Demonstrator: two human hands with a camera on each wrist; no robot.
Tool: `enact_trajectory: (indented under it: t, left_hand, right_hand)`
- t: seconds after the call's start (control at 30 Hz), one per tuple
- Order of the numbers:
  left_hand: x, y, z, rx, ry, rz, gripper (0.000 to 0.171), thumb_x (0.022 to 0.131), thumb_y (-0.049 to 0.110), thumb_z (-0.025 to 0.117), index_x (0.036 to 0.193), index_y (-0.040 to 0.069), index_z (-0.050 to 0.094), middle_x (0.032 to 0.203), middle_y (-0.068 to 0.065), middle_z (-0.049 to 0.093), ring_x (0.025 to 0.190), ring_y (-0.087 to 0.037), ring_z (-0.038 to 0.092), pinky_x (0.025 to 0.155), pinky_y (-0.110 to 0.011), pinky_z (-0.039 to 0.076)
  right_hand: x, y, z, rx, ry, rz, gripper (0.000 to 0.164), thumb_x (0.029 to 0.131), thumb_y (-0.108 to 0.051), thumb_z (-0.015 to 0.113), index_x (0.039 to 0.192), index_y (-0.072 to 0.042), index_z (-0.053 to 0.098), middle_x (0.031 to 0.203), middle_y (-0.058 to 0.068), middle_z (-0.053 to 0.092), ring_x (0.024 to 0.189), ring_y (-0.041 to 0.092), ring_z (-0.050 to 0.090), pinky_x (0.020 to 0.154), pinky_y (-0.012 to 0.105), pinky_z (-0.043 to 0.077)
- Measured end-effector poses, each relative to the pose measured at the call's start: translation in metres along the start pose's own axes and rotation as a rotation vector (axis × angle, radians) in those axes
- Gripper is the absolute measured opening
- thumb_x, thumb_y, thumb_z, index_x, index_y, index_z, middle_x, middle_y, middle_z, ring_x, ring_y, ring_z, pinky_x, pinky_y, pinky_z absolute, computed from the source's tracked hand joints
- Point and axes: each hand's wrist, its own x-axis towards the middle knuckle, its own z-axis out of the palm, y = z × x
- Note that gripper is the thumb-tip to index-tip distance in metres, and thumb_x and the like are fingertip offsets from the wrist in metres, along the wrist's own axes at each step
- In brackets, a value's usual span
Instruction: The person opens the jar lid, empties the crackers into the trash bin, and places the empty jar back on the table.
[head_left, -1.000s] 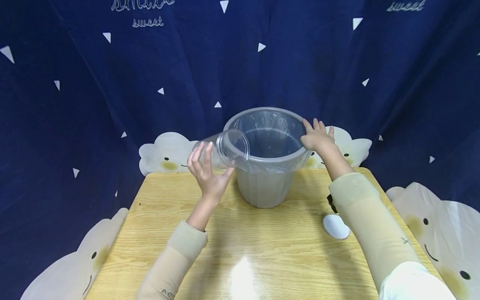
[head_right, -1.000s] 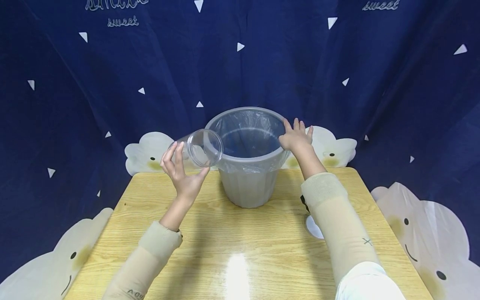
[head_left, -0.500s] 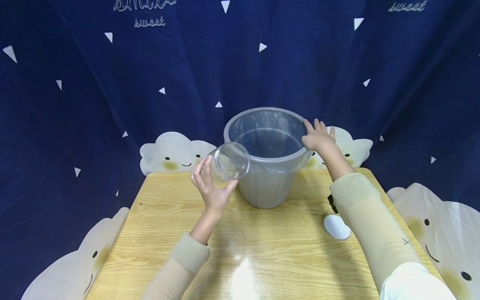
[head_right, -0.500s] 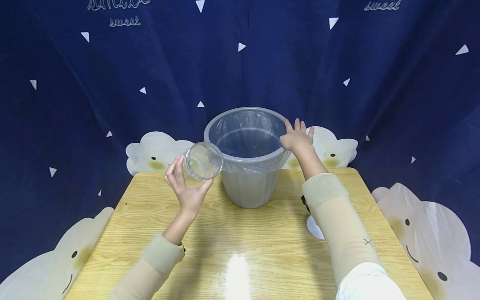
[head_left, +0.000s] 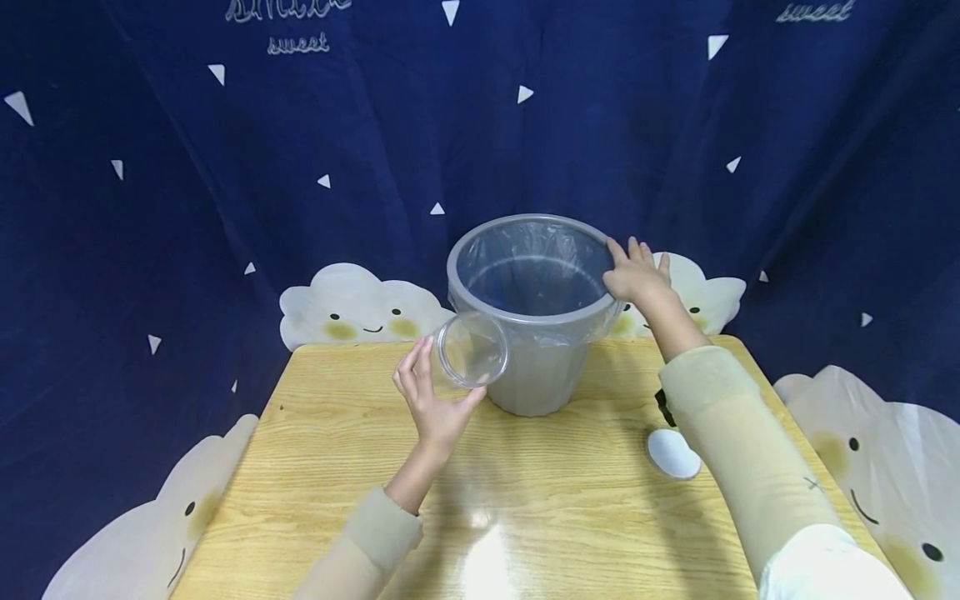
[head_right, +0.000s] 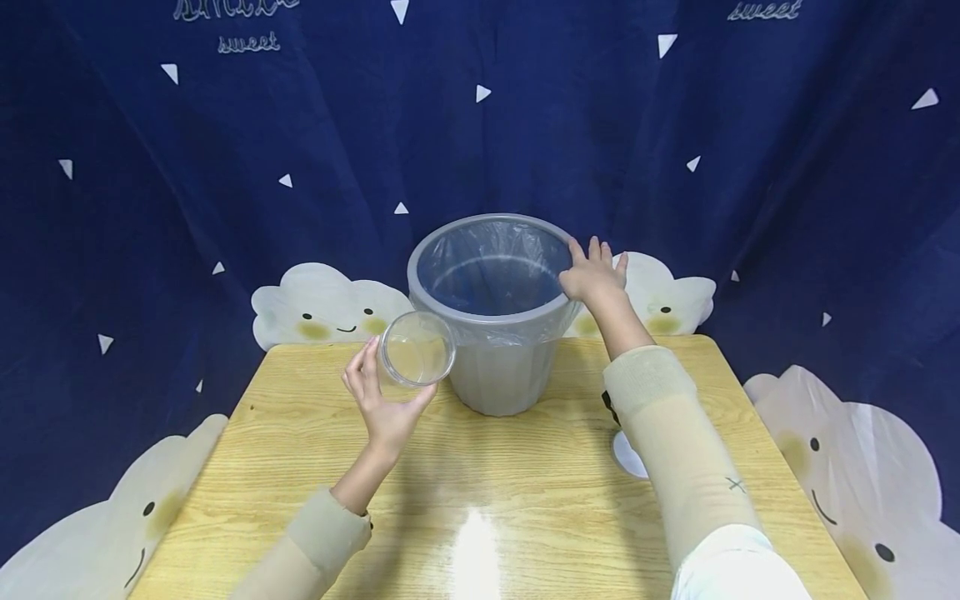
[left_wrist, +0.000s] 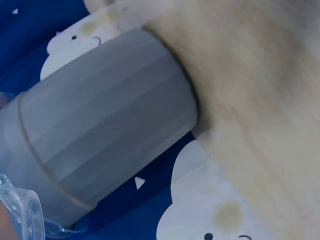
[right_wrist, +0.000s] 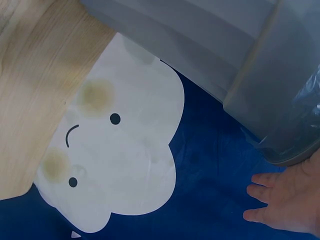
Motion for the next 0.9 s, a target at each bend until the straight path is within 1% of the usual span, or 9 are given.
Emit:
enact_trajectory:
  t: [0.23, 0.4, 0.47, 0.53, 0.6, 0.7, 0.73, 0.8, 0.9]
  left_hand:
    - [-0.021, 0.002, -0.002, -0.022, -0.045, -0.060, 0.084, 0.053, 0.025, 0.081, 0.126, 0.002, 0.048, 0.122, -0.018, 0.046, 0.112, -0.031, 0.037, 0.094, -0.040, 0.033]
    - [-0.031, 0.005, -0.001, -0.050, -0.066, -0.071, 0.087, 0.050, 0.020, 0.083, 0.126, 0.000, 0.047, 0.122, -0.020, 0.046, 0.111, -0.031, 0.037, 0.093, -0.040, 0.033]
    - [-0.035, 0.006, -0.001, -0.056, -0.085, -0.080, 0.087, 0.050, 0.020, 0.083, 0.126, -0.001, 0.047, 0.122, -0.020, 0.045, 0.110, -0.030, 0.037, 0.093, -0.041, 0.034]
    - [-0.039, 0.008, -0.001, -0.056, -0.107, -0.087, 0.086, 0.053, 0.023, 0.083, 0.127, -0.001, 0.046, 0.122, -0.019, 0.045, 0.110, -0.030, 0.037, 0.091, -0.041, 0.034]
    - [-0.043, 0.007, 0.000, -0.047, -0.122, -0.086, 0.086, 0.055, 0.027, 0.082, 0.128, 0.001, 0.045, 0.123, -0.018, 0.045, 0.109, -0.029, 0.038, 0.090, -0.041, 0.035]
    - [-0.049, 0.007, 0.001, -0.049, -0.125, -0.070, 0.086, 0.057, 0.031, 0.083, 0.129, 0.001, 0.045, 0.123, -0.015, 0.046, 0.109, -0.026, 0.039, 0.088, -0.040, 0.036]
    - [-0.055, -0.001, 0.003, -0.072, -0.113, -0.049, 0.086, 0.059, 0.033, 0.082, 0.130, 0.004, 0.044, 0.124, -0.013, 0.045, 0.109, -0.025, 0.038, 0.089, -0.039, 0.036]
    - [-0.058, -0.001, 0.004, -0.087, -0.122, -0.041, 0.086, 0.059, 0.033, 0.083, 0.130, 0.003, 0.043, 0.124, -0.012, 0.045, 0.109, -0.024, 0.039, 0.088, -0.039, 0.036]
    - [-0.063, 0.000, 0.005, -0.090, -0.154, -0.050, 0.087, 0.057, 0.031, 0.083, 0.129, 0.001, 0.043, 0.122, -0.012, 0.045, 0.108, -0.024, 0.039, 0.087, -0.039, 0.037]
  right_hand:
    - [0.000, 0.000, 0.000, -0.003, 0.002, 0.001, 0.066, 0.086, -0.017, 0.031, 0.146, -0.005, 0.007, 0.148, 0.028, -0.004, 0.136, 0.041, -0.007, 0.105, 0.061, -0.010]
    - [0.000, 0.000, 0.001, -0.002, 0.000, 0.006, 0.066, 0.087, -0.017, 0.031, 0.147, -0.005, 0.007, 0.148, 0.028, -0.004, 0.136, 0.041, -0.008, 0.105, 0.061, -0.011]
    - [0.000, 0.001, 0.001, -0.006, 0.000, 0.006, 0.066, 0.087, -0.017, 0.031, 0.147, -0.005, 0.007, 0.148, 0.028, -0.004, 0.136, 0.041, -0.007, 0.105, 0.061, -0.010]
    - [0.000, 0.001, 0.001, -0.004, -0.001, 0.005, 0.066, 0.087, -0.017, 0.031, 0.147, -0.005, 0.007, 0.148, 0.028, -0.004, 0.136, 0.041, -0.008, 0.105, 0.061, -0.011]
    - [0.000, 0.001, 0.001, -0.003, -0.002, 0.004, 0.066, 0.086, -0.017, 0.031, 0.147, -0.005, 0.007, 0.148, 0.028, -0.004, 0.136, 0.041, -0.008, 0.104, 0.061, -0.011]
    - [0.000, 0.001, 0.001, -0.001, 0.000, 0.000, 0.066, 0.087, -0.017, 0.031, 0.147, -0.005, 0.007, 0.148, 0.028, -0.004, 0.136, 0.041, -0.008, 0.104, 0.061, -0.012]
    - [0.000, 0.001, 0.001, -0.002, 0.001, -0.001, 0.066, 0.087, -0.017, 0.031, 0.147, -0.005, 0.007, 0.148, 0.028, -0.004, 0.136, 0.041, -0.008, 0.104, 0.061, -0.012]
    - [0.000, 0.001, 0.001, -0.003, 0.004, -0.002, 0.066, 0.087, -0.017, 0.031, 0.146, -0.005, 0.007, 0.148, 0.028, -0.003, 0.136, 0.041, -0.008, 0.104, 0.061, -0.012]
    - [-0.001, 0.001, 0.000, -0.008, 0.007, 0.000, 0.066, 0.086, -0.017, 0.031, 0.146, -0.005, 0.008, 0.148, 0.028, -0.003, 0.136, 0.041, -0.007, 0.105, 0.061, -0.010]
